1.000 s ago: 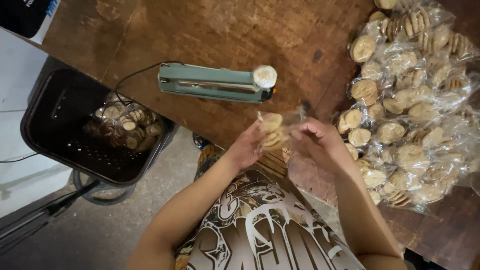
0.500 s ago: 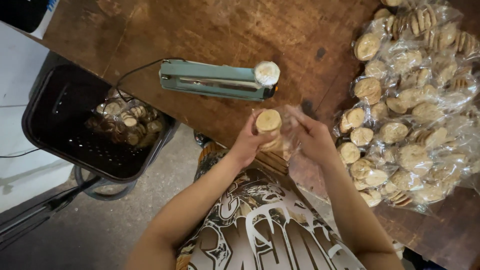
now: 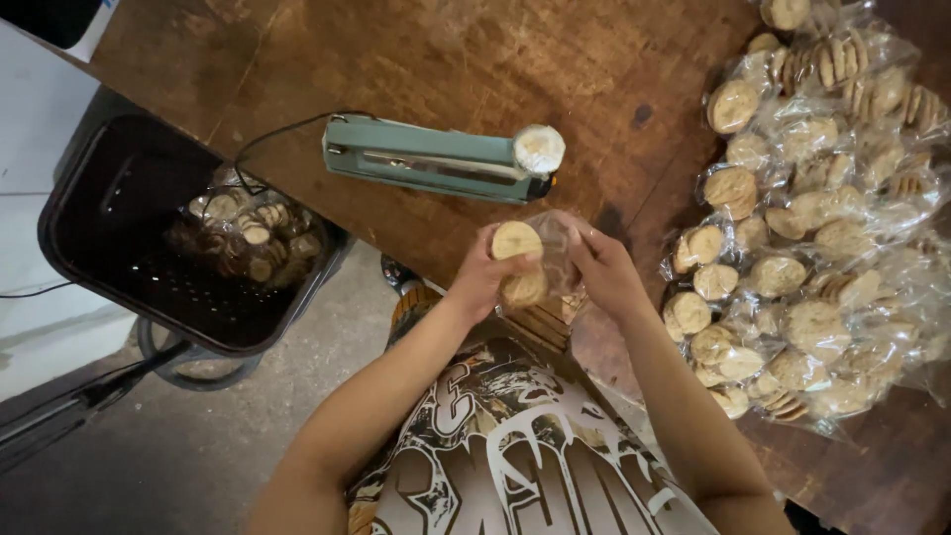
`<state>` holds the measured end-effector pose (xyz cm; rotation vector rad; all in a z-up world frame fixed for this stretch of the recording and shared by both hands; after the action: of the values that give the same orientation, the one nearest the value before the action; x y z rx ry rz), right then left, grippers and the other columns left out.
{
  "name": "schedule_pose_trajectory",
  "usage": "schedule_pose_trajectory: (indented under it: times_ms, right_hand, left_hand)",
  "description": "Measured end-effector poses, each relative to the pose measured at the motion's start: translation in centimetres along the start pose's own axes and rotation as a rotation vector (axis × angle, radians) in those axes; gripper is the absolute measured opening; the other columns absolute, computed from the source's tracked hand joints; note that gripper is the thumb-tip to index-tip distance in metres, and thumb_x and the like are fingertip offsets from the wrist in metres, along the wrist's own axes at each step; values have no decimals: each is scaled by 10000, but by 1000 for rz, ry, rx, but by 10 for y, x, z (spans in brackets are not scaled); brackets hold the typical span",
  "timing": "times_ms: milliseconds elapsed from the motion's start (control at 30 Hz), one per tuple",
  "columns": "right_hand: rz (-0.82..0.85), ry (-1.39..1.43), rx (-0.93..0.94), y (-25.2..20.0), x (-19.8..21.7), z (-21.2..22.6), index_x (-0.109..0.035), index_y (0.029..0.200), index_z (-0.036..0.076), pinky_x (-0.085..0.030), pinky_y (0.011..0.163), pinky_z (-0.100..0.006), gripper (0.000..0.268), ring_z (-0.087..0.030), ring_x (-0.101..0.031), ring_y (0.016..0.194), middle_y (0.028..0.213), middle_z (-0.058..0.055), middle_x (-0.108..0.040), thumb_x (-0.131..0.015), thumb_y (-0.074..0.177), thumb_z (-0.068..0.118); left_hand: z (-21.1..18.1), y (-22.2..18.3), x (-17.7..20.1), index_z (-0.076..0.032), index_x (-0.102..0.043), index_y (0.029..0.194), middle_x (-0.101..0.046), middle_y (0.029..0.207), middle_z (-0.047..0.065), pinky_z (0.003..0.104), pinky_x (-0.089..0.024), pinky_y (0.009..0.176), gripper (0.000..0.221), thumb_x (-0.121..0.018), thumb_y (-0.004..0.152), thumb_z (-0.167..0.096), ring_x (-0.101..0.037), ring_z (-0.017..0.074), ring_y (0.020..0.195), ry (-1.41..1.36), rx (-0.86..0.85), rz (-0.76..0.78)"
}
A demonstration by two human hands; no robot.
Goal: The person packages cookies by placing them into plastic bags, sealing them with an impulse sealer, and stacking the finished bags on a wooden table.
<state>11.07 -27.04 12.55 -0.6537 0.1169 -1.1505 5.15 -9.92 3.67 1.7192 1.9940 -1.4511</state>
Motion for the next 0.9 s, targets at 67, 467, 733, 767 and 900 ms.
schedule_pose_trajectory:
  times_ms: [67,467,733,767,900]
  right_hand:
    - [63,16,9,0,0,1,-692,1368,92,-501,652,-241,371,-58,-562,707,806,25,-642,-550,1077,271]
    - [153,-560,-150,24,12,24,-598,1447,290,-538,729,-352,427,-208,-685,753,887,-109,-737,-553,1034,389]
    - [-87,-893,279,100,120,58,-644,1410,189,-566,877,-473,429,-407,-714,986,1154,-204,-723,-621,990,273]
    - [-118,-852,333,100,121,66,-635,1422,171,-556,903,-466,423,-398,-707,1030,1170,-207,-717,-621,1010,265]
    - [-161,-676,619,95,91,96,-631,1425,122,-514,1029,-442,361,-360,-671,1211,1307,-207,-689,-629,1076,212]
  left_hand:
    - [0,1,4,-54,-447,1392,-608,1252,98,379,-561,987,712,-830,792,-38,-627,224,1163,14,-25,13]
    - [-3,27,14,-2,-535,1336,-667,1243,109,347,-551,986,724,-903,722,-115,-649,202,1142,367,24,22]
    - [-16,52,32,28,-633,1299,-698,1232,153,386,-593,858,543,-827,801,-68,-689,252,1072,213,-221,-276]
    - [-22,52,42,-33,-575,1313,-671,1247,115,367,-581,851,570,-810,795,-54,-673,226,1083,108,-244,-348]
    - [-35,48,73,-150,-446,1338,-599,1290,15,318,-550,845,615,-782,832,-53,-628,163,1114,-143,-280,-554]
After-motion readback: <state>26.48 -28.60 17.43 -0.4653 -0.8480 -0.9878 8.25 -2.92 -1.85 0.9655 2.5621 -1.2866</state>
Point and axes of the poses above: each hand's wrist, its own y-axis towards the middle knuckle, its own x-axis out of the back of the hand, z = x × y, the point moved 3 cm from there along y, towards the middle knuckle
